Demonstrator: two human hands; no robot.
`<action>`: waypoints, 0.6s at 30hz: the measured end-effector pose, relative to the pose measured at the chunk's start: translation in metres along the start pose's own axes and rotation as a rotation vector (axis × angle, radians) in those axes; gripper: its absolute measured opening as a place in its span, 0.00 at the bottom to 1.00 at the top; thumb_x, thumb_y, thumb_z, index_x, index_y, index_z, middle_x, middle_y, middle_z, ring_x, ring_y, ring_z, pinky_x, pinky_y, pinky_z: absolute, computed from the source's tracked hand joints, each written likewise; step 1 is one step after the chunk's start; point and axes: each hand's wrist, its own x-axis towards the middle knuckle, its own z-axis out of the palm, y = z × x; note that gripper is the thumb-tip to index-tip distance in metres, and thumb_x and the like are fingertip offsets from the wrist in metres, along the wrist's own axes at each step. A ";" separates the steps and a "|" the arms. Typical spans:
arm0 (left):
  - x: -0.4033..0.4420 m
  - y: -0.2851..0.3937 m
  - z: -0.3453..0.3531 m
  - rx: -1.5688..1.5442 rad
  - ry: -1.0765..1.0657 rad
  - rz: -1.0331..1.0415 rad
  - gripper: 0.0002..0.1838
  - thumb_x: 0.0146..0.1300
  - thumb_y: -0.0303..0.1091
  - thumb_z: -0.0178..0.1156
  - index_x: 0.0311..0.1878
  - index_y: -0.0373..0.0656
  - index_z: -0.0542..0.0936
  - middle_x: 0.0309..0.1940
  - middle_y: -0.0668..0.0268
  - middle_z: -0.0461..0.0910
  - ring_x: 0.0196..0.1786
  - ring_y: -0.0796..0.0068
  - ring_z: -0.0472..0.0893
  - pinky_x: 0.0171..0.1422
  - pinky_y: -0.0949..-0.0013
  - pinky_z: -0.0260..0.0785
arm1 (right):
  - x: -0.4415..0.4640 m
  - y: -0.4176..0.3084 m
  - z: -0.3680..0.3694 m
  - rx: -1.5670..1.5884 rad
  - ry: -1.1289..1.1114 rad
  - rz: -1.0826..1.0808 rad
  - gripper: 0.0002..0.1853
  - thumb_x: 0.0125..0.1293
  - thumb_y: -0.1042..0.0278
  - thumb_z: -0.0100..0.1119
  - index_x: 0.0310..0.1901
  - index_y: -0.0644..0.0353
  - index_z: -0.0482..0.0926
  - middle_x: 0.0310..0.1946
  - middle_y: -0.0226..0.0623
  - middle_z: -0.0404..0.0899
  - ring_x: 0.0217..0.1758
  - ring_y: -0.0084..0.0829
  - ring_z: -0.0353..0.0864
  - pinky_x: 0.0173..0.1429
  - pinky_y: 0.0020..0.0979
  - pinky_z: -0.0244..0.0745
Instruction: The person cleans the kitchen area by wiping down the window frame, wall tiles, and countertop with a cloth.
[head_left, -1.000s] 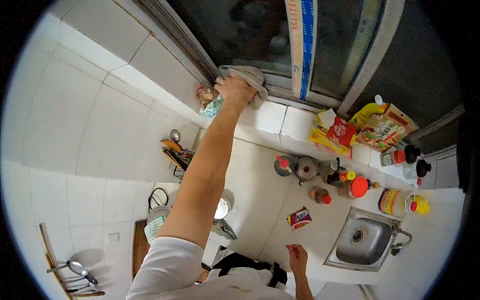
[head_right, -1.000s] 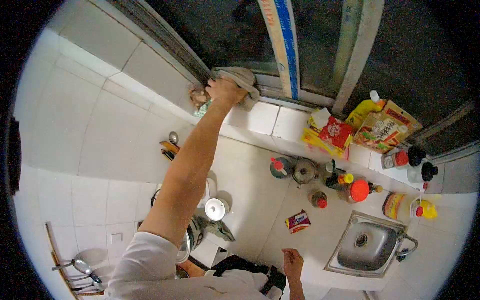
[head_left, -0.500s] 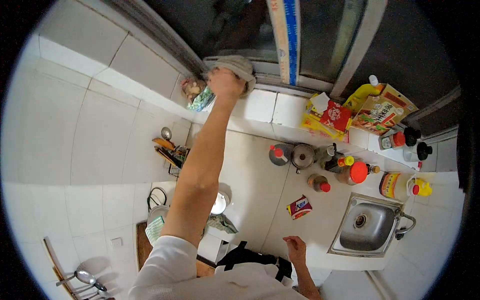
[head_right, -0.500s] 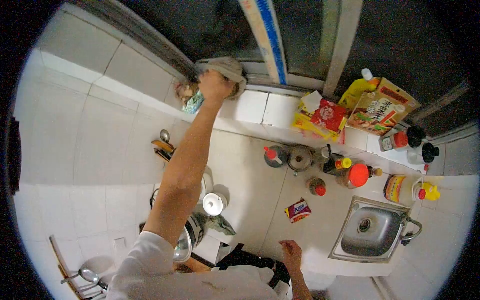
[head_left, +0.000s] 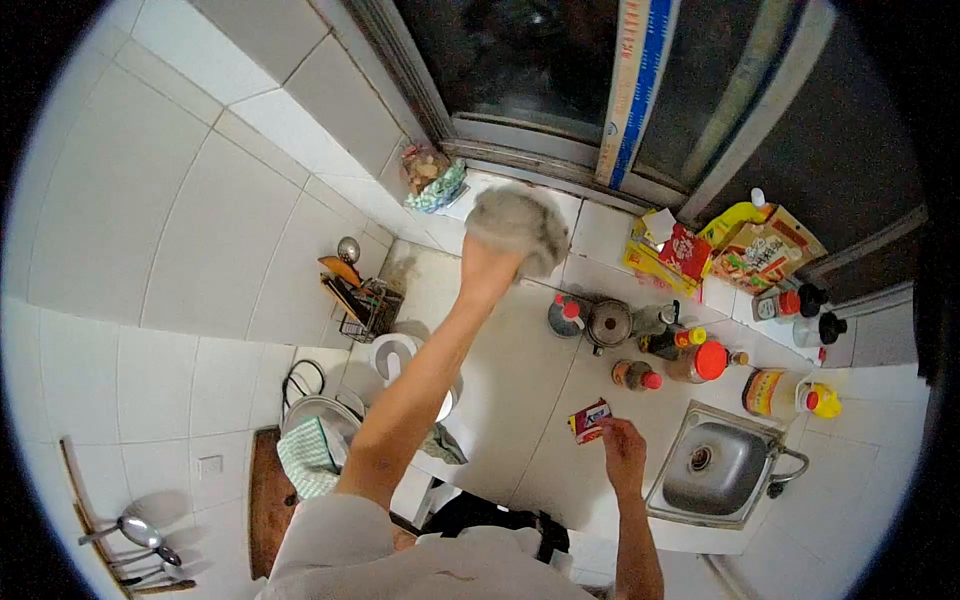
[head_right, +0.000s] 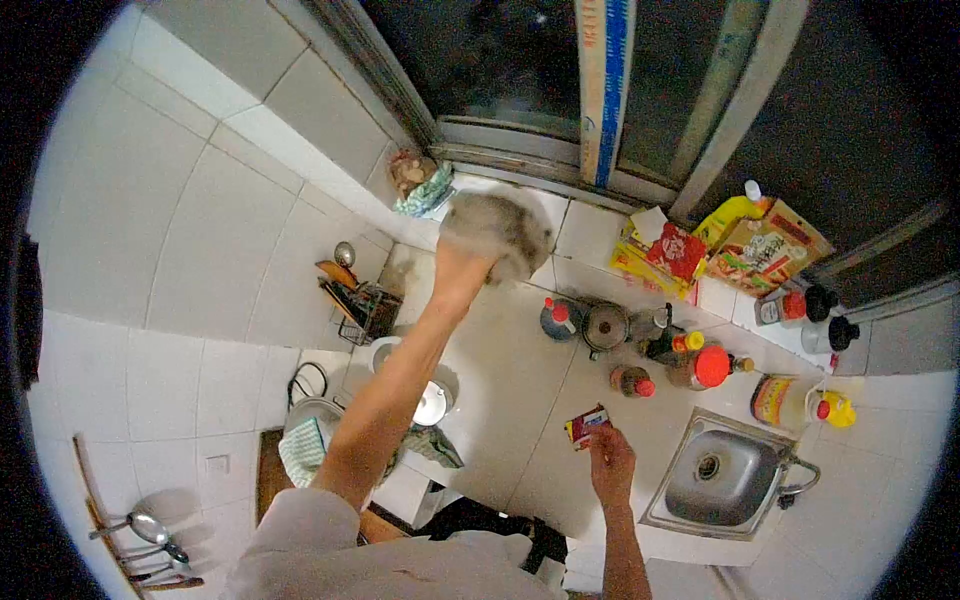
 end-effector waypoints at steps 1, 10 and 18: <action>-0.024 0.008 -0.006 -0.067 0.030 -0.172 0.18 0.60 0.32 0.71 0.53 0.37 0.83 0.49 0.62 0.87 0.50 0.67 0.85 0.52 0.63 0.78 | 0.005 -0.005 0.003 0.107 0.015 -0.001 0.07 0.75 0.78 0.60 0.52 0.62 0.83 0.44 0.35 0.87 0.45 0.25 0.84 0.52 0.29 0.79; -0.192 -0.051 -0.009 0.031 -0.185 -0.238 0.24 0.58 0.27 0.72 0.58 0.37 0.79 0.50 0.61 0.84 0.47 0.65 0.85 0.50 0.62 0.78 | 0.045 -0.070 0.109 0.059 -0.272 -0.191 0.40 0.71 0.63 0.70 0.78 0.60 0.59 0.74 0.42 0.69 0.72 0.36 0.74 0.71 0.35 0.74; -0.279 -0.089 -0.039 0.203 -0.421 -0.317 0.33 0.57 0.25 0.72 0.66 0.41 0.71 0.60 0.57 0.77 0.66 0.57 0.77 0.65 0.59 0.73 | 0.021 -0.017 0.099 0.346 -0.047 0.300 0.35 0.68 0.58 0.73 0.70 0.64 0.71 0.62 0.44 0.80 0.67 0.39 0.80 0.69 0.41 0.77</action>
